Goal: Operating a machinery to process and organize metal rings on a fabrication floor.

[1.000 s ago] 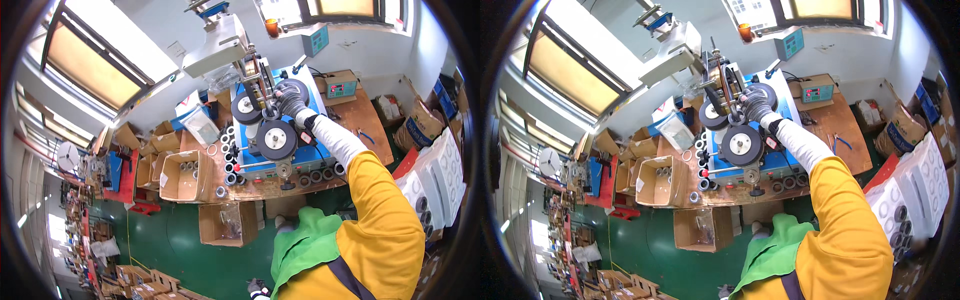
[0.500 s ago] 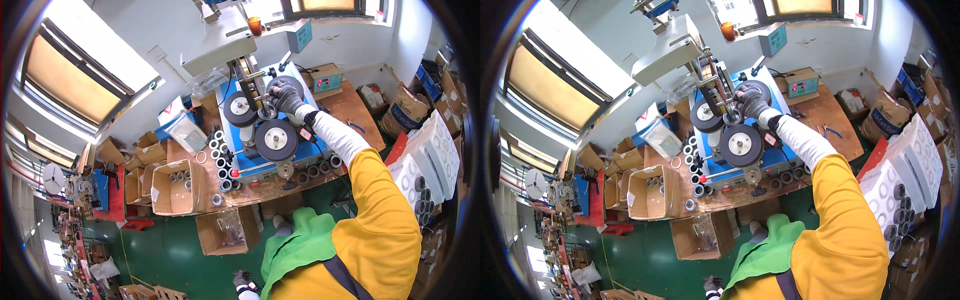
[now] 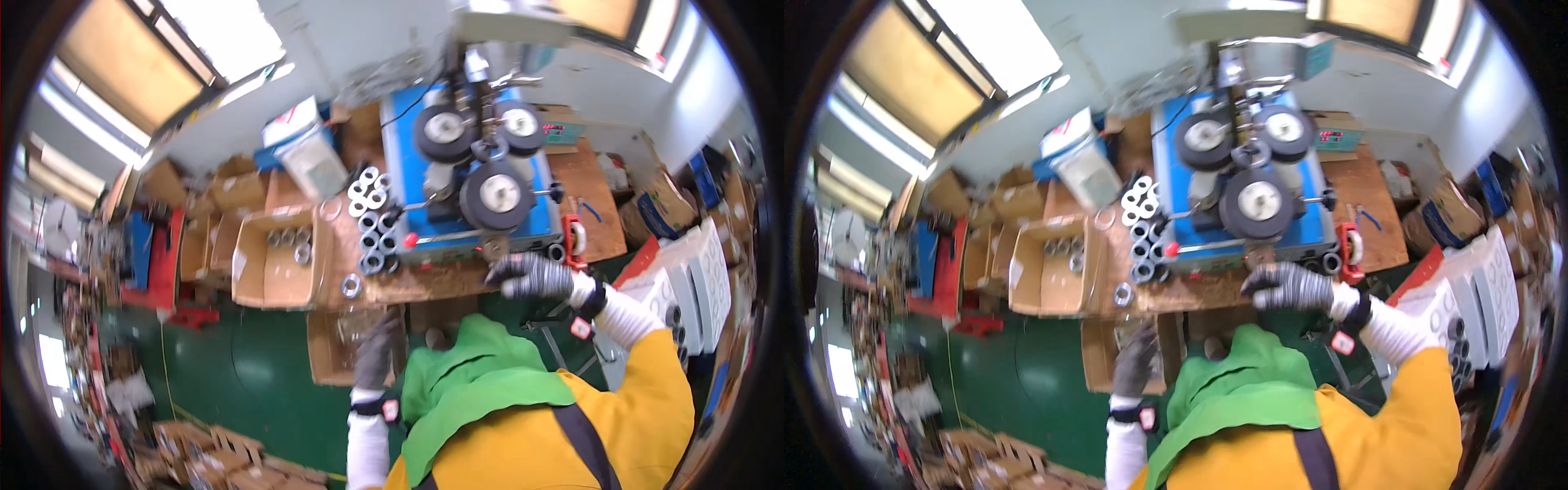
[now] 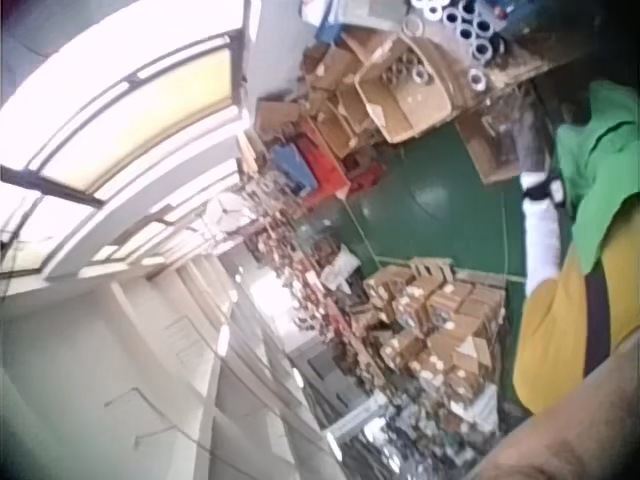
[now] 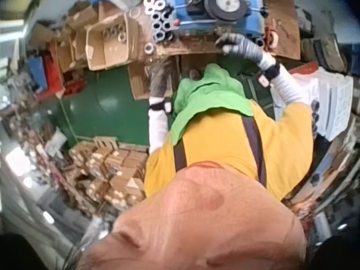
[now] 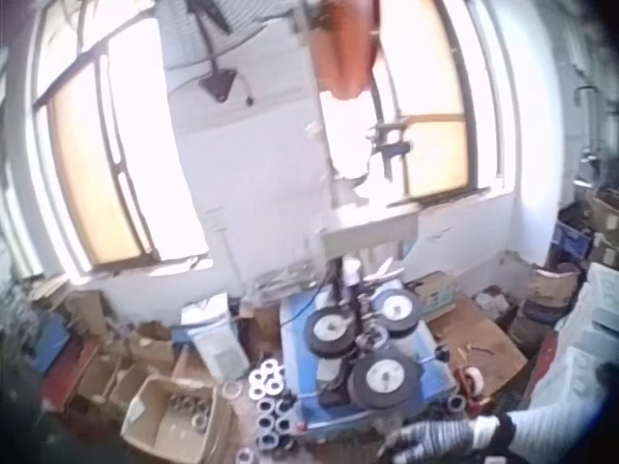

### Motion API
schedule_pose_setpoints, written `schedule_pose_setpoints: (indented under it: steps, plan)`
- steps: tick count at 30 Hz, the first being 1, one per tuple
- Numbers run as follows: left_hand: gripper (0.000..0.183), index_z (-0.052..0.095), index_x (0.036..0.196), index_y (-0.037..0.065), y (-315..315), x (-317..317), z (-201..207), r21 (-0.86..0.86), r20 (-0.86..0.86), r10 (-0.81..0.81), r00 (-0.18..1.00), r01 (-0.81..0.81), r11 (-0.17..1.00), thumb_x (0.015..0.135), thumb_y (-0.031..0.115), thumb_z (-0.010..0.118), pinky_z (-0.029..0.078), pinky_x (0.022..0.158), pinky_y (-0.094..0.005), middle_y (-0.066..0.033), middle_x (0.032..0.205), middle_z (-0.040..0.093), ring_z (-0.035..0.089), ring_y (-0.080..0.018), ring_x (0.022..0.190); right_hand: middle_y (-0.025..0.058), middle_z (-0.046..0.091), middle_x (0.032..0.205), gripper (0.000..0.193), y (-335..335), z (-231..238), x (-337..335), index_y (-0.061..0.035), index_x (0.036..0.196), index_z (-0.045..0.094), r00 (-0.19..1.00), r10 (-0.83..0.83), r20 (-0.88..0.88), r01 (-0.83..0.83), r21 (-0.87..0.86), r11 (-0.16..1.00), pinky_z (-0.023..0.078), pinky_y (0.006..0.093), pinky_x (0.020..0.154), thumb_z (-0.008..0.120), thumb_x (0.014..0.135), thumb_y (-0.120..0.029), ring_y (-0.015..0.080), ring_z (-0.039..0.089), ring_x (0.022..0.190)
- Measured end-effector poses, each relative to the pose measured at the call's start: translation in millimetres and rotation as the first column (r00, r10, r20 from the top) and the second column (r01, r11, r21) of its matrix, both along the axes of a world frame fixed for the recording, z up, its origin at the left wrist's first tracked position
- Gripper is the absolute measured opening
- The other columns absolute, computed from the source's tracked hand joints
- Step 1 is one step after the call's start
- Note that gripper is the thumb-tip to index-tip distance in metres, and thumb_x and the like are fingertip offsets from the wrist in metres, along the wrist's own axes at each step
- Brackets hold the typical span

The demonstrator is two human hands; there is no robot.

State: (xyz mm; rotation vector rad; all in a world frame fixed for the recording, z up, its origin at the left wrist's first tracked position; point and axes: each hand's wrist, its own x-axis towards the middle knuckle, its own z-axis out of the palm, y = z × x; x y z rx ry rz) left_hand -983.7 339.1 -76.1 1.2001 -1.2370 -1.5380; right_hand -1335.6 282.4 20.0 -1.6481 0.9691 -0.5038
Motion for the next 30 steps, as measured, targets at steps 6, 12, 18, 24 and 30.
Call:
schedule_pose_setpoints:
  steps: [6,12,18,24,30]
  plan:
    - [0.04,0.04,0.125,0.004,-38,-110,17,-0.123,-0.294,-0.503,0.813,0.49,0.863,0.087,0.014,0.049,0.03,0.097,-0.0277,-0.0086,0.124,0.039,0.037,-0.0163,0.115,0.0044,0.058,0.09,0.035,34,-50,78,-0.0013,0.105,0.052,0.946,-0.199,0.257,0.088,0.389,0.917,0.045,0.0261,0.073,0.063,0.079,-0.022,0.0122,0.054,0.083]
    - [0.039,0.047,0.116,0.002,-71,-12,-118,0.145,-0.102,-0.256,0.961,0.269,0.952,0.081,0.016,0.058,0.04,0.086,-0.0283,-0.0088,0.106,0.055,0.051,-0.0177,0.098,0.0001,0.054,0.063,0.019,46,-58,63,-0.0024,0.098,0.055,0.902,-0.418,-0.102,0.386,0.624,0.679,0.035,0.0183,0.042,0.051,0.085,-0.016,0.0047,0.043,0.045]
    - [0.028,0.054,0.099,0.009,-136,113,-200,-0.172,0.94,0.078,0.332,0.262,0.95,0.071,0.013,0.055,0.042,0.075,-0.0418,-0.0144,0.088,0.057,0.053,-0.0324,0.086,0.0006,0.055,0.064,0.021,73,-82,78,-0.0009,0.104,0.053,0.774,-0.581,-0.252,0.574,0.666,0.476,0.037,0.018,0.043,0.047,0.086,-0.01,0.0046,0.044,0.046]
    - [0.032,0.049,0.108,0.013,-164,111,-248,-0.346,0.935,0.228,0.273,0.549,0.761,0.077,0.011,0.045,0.029,0.094,-0.046,-0.0072,0.095,0.055,0.049,-0.0251,0.099,0.0023,0.057,0.067,0.02,86,-98,79,0.0011,0.101,0.054,0.788,-0.503,-0.356,0.591,0.669,0.451,0.039,0.0174,0.043,0.047,0.086,-0.01,0.0052,0.047,0.047]
    - [0.029,0.05,0.107,0.017,-166,95,-245,-0.149,0.961,0.045,0.274,0.371,0.917,0.079,0.008,0.045,0.034,0.088,-0.0498,-0.0093,0.096,0.057,0.055,-0.0281,0.089,0.0007,0.054,0.064,0.015,92,-95,78,-0.0023,0.087,0.056,0.701,-0.564,-0.436,0.698,0.584,0.415,0.038,0.0197,0.043,0.052,0.084,-0.017,0.0058,0.046,0.047]
